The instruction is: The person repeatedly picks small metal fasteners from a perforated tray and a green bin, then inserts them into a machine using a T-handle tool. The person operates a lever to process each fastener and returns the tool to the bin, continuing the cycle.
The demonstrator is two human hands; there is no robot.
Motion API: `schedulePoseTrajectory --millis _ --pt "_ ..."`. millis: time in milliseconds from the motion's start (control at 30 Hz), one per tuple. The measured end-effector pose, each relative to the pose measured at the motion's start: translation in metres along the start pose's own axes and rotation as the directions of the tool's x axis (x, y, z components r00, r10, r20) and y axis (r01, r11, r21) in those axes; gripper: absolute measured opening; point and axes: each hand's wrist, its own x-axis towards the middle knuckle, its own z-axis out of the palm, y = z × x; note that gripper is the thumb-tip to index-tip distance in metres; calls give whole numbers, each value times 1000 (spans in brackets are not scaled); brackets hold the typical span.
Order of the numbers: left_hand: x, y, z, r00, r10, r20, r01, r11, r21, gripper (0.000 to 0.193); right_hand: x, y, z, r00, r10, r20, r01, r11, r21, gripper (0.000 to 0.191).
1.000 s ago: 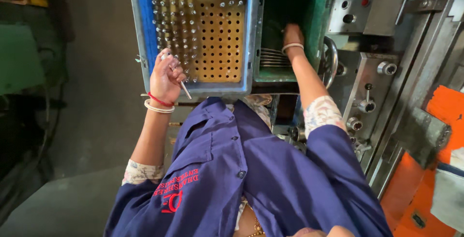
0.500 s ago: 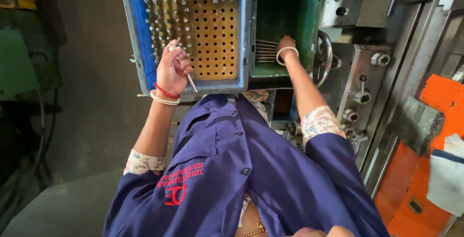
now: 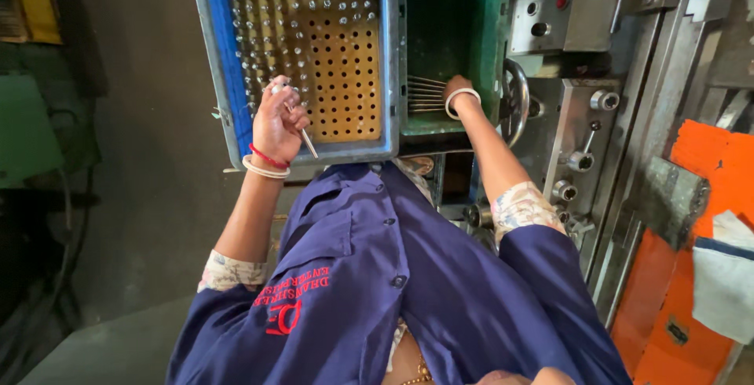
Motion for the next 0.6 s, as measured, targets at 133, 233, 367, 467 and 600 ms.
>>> schedulePoseTrajectory --millis 133,233,367,467,600 --pt "2 -3 0 997 -13 81 18 998 -57 17 0 3 12 995 -97 21 99 972 -212 25" --pt "8 -3 6 990 -6 144 18 997 -81 17 5 2 6 987 -153 52 161 937 -311 25" --pt "16 2 14 995 1 99 3 999 -39 18 8 -5 -4 989 -145 40 151 946 -288 26" --pt "18 3 14 1000 0 -13 0 1000 4 22 8 -7 -12 967 -238 96 256 883 -393 26" --pt "20 4 10 999 33 28 -33 999 -13 22 7 -7 -20 955 -273 117 296 831 -471 27"
